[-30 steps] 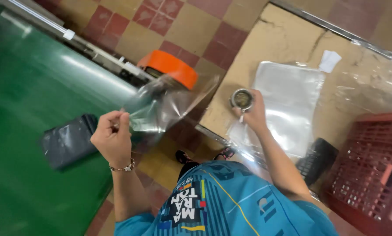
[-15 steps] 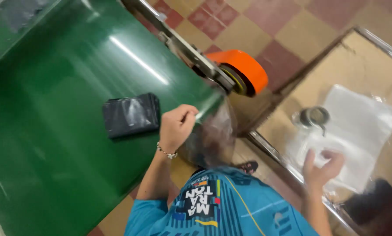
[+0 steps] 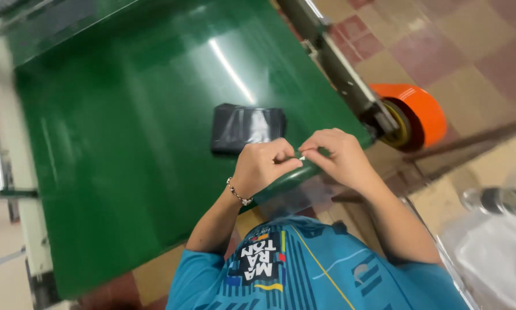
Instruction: Packaging black plastic sheets into clear plastic bags at a workstation with a conveyor belt.
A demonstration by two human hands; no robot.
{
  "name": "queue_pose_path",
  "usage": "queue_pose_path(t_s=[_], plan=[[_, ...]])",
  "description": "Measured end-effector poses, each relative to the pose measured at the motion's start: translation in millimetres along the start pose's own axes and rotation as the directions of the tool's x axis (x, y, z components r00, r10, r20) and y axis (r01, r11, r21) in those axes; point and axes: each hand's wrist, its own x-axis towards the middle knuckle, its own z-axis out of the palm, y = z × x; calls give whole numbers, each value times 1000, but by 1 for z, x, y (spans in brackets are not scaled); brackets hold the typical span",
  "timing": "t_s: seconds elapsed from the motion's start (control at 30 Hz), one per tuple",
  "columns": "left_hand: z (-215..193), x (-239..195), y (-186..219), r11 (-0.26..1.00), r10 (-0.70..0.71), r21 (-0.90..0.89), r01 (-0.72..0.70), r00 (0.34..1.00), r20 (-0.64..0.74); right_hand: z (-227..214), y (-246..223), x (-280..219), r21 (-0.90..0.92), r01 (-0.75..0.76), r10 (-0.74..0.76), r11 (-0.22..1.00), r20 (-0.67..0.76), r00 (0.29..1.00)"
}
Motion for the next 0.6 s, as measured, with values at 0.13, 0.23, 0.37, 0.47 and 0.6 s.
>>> queue_pose_path(t_s=[0.13,0.23,0.37,0.47,0.6], plan=[[-28,-29,-25,994,-105,-27,102,981,-164,31,-8,27,140,-183,177,973,55,983],[-44,-50,-31,974,-176,-187,126,945,-277,49,-19,45,251,-153,116,956,156,981],[-56,-73,-33,957,-255,-232,176,891,-376,69,-35,73,445,-87,-87,891,356,930],[-60,-85,-33,954,-294,-201,224,834,-467,91,-30,84,468,-94,-92,879,359,929],[-71,-91,-17,936,-269,39,351,781,-564,110,-32,105,432,-125,-42,893,355,934]])
